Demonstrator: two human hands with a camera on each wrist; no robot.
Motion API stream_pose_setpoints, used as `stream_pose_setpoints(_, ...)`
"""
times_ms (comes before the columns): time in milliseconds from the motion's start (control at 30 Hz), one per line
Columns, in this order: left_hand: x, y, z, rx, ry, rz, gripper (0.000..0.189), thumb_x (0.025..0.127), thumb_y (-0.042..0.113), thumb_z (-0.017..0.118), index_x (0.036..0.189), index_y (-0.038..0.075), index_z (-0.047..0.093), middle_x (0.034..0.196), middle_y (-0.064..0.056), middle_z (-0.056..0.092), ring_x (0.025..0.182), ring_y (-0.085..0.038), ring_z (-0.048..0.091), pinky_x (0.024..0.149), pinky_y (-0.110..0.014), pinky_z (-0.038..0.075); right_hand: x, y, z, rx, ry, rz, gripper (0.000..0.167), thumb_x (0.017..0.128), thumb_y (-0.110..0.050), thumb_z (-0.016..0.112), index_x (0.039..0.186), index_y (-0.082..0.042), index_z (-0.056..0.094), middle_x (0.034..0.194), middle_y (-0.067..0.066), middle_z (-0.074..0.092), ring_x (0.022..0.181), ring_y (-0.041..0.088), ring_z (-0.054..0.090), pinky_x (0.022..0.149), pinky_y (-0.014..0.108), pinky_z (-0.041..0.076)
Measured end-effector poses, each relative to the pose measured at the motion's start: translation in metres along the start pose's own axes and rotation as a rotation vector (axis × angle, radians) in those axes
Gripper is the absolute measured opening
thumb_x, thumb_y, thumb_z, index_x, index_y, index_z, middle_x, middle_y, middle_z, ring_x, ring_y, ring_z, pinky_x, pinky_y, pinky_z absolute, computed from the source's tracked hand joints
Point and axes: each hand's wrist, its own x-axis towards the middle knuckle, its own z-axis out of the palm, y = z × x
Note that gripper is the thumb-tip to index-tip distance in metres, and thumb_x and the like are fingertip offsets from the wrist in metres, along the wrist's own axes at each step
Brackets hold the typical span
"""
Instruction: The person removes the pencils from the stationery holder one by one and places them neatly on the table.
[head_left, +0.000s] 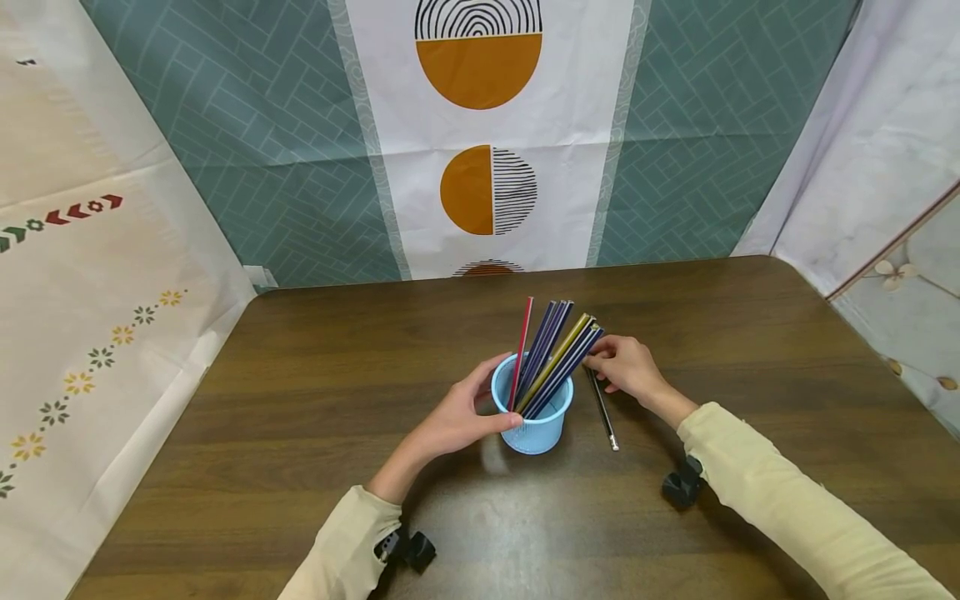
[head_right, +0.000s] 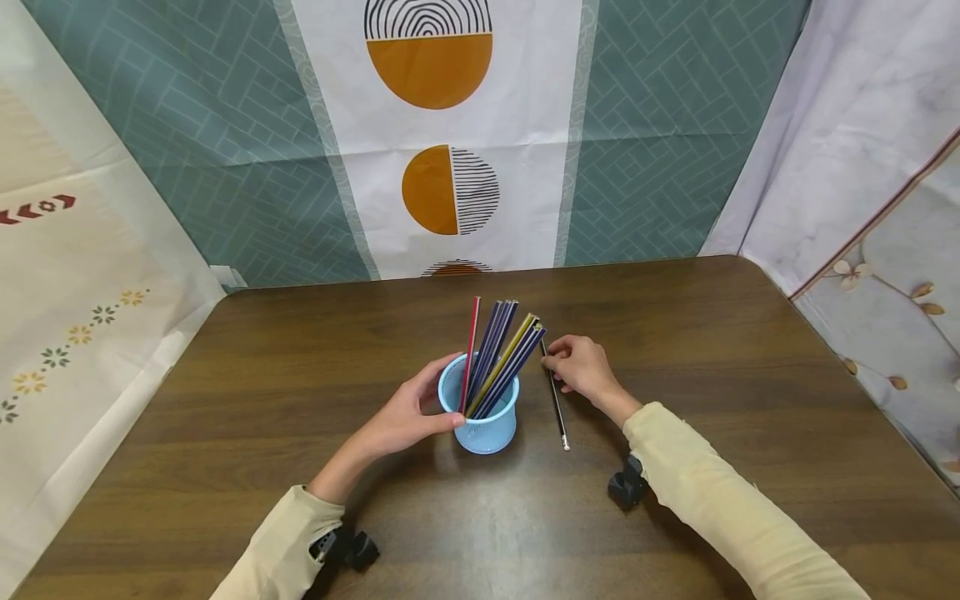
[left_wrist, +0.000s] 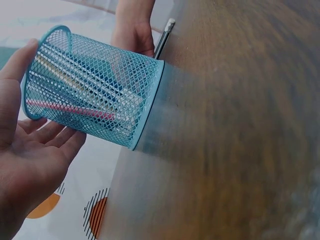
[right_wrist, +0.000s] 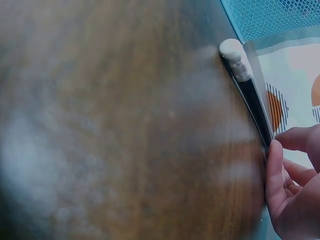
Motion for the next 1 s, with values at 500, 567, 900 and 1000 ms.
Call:
stream_pose_setpoints(500,0.0,-0.002,0.0,0.003,0.003,0.001,0.076,0.084,0.012,0.077,0.147,0.008,0.035,0.14,-0.012,0.046,0.123,-0.025,0.05,0.103,-0.038,0.04,-0.004,0.004,-0.01,0.073,-0.028,0.005,0.028,0.095,-0.011,0.06,0.115,0.009,0.061,0.081,0.01,0.059,0.062,0.015,0.051,0.051,0.025,0.048)
stream_pose_setpoints(567,0.0,-0.002,0.0,0.002,0.003,0.0,0.076,0.084,0.011,0.077,0.147,0.008,0.035,0.14,-0.012,0.046,0.123,-0.025,0.05,0.103,-0.038,0.04,-0.005,0.003,-0.011,0.092,-0.043,0.004,0.029,0.095,-0.011,0.06,0.116,0.01,0.061,0.084,0.011,0.06,0.064,0.015,0.052,0.053,0.025,0.048)
stream_pose_setpoints(900,-0.001,-0.001,0.0,0.004,0.001,-0.009,0.077,0.084,0.014,0.077,0.148,0.007,0.034,0.141,-0.012,0.045,0.124,-0.025,0.049,0.103,-0.039,0.04,-0.014,-0.001,-0.019,0.128,-0.088,-0.033,0.032,0.096,-0.011,0.059,0.12,0.01,0.058,0.098,0.018,0.061,0.081,0.022,0.056,0.062,0.025,0.052)
stream_pose_setpoints(1000,-0.001,0.0,0.0,0.002,0.002,-0.006,0.077,0.084,0.015,0.077,0.148,0.008,0.034,0.141,-0.012,0.045,0.124,-0.025,0.049,0.103,-0.039,0.04,-0.015,-0.003,-0.019,0.126,-0.098,-0.053,0.031,0.096,-0.011,0.06,0.119,0.009,0.059,0.099,0.018,0.062,0.085,0.024,0.057,0.064,0.027,0.052)
